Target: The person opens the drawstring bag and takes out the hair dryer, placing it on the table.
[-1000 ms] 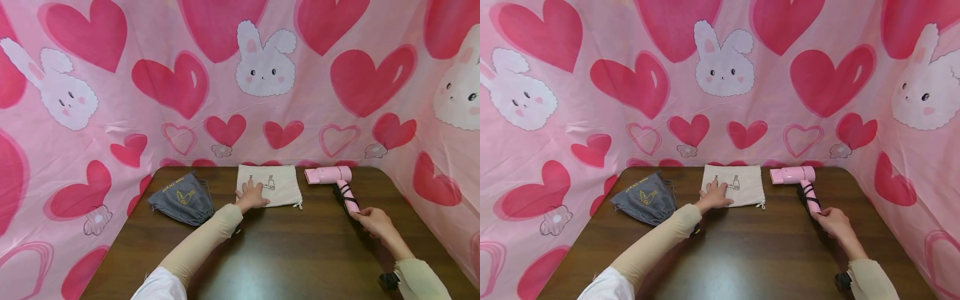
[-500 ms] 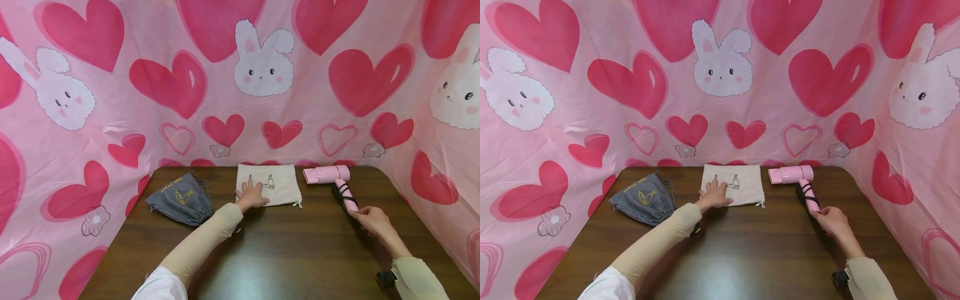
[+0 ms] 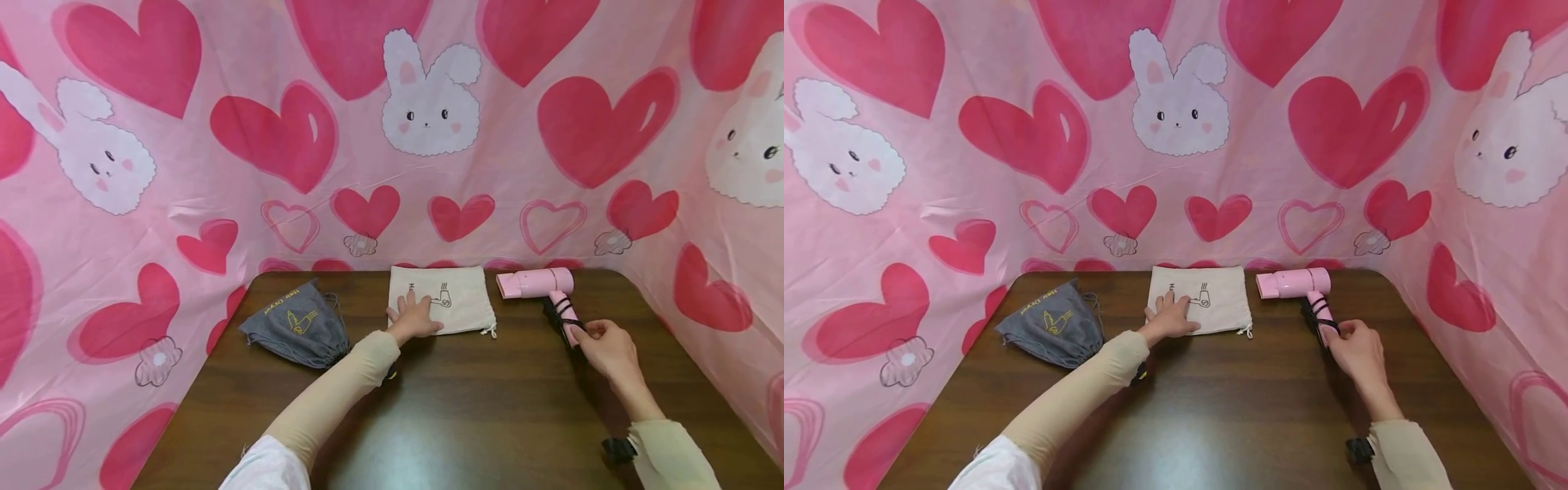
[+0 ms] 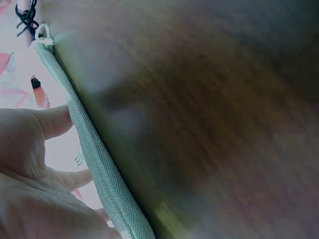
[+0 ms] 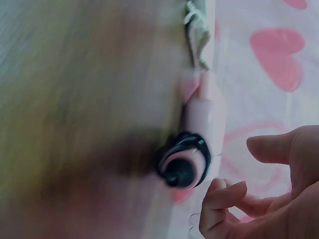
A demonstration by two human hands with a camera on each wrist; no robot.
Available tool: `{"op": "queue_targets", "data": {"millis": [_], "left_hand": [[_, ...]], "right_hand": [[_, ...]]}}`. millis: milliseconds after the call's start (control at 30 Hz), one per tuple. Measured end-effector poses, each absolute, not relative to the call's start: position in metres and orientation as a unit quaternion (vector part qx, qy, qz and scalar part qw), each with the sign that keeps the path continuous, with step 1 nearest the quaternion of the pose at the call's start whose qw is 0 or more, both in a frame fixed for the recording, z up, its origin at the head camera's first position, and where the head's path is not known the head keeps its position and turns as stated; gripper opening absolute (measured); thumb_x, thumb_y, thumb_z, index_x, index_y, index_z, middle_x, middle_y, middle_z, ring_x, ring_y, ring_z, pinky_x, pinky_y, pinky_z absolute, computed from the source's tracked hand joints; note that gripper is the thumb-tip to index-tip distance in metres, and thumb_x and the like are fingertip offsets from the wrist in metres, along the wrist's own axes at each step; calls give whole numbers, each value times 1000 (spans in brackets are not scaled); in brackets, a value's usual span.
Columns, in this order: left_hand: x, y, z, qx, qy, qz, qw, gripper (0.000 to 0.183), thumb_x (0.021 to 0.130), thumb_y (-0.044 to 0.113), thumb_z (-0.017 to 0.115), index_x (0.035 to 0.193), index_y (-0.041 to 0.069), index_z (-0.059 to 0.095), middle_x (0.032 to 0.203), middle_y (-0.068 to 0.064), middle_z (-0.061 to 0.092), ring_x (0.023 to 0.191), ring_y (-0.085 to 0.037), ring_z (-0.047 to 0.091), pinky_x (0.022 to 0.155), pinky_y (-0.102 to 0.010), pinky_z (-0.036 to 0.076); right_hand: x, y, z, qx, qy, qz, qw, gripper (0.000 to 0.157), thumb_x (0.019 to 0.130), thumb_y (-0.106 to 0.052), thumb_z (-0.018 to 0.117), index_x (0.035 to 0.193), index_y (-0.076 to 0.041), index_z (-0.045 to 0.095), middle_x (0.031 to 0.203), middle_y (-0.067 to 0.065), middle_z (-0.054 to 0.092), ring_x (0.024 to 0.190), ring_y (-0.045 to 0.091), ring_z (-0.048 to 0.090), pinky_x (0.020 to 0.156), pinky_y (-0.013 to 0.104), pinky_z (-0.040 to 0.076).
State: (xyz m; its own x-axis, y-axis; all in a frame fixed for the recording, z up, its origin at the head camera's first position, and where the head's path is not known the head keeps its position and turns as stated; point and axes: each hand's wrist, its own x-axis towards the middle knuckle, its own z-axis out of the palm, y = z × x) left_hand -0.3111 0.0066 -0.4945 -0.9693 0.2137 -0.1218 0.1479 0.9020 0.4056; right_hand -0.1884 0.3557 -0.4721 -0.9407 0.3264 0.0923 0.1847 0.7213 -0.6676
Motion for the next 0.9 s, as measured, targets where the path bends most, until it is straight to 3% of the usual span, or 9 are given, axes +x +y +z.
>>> {"op": "queue_targets", "data": {"millis": [333,500,667,900], "left_hand": [[-307,2,-494,94,970,205,91,78,97,48,72,161,15,42,168,-21,23,153,-46,17,116,-74,10],[-305,3,-488,98,962,231,106,80,99,47,69,164,14,35,168,-20,23,153,-45,18,118,-71,7],[-298,6,-471,122,959,244,80,67,101,47,65,158,15,47,159,-17,40,145,-41,35,113,-67,26],[-272,-8,-438,203,923,323,45,38,104,35,66,131,7,69,129,-13,68,120,-31,62,98,-52,50]], "right_hand": [[-186,328,-460,-95,-924,362,74,56,106,-41,60,128,11,60,112,31,67,101,45,62,77,47,48],[-186,315,-458,-69,-926,363,84,50,105,-38,63,122,9,64,96,20,66,86,35,61,67,39,45],[-187,299,-451,-44,-924,371,82,46,105,-34,65,120,9,65,88,12,64,76,25,57,63,37,44],[-190,276,-442,-9,-920,387,65,42,105,-32,65,119,7,66,80,6,63,69,19,58,60,35,46]]}}
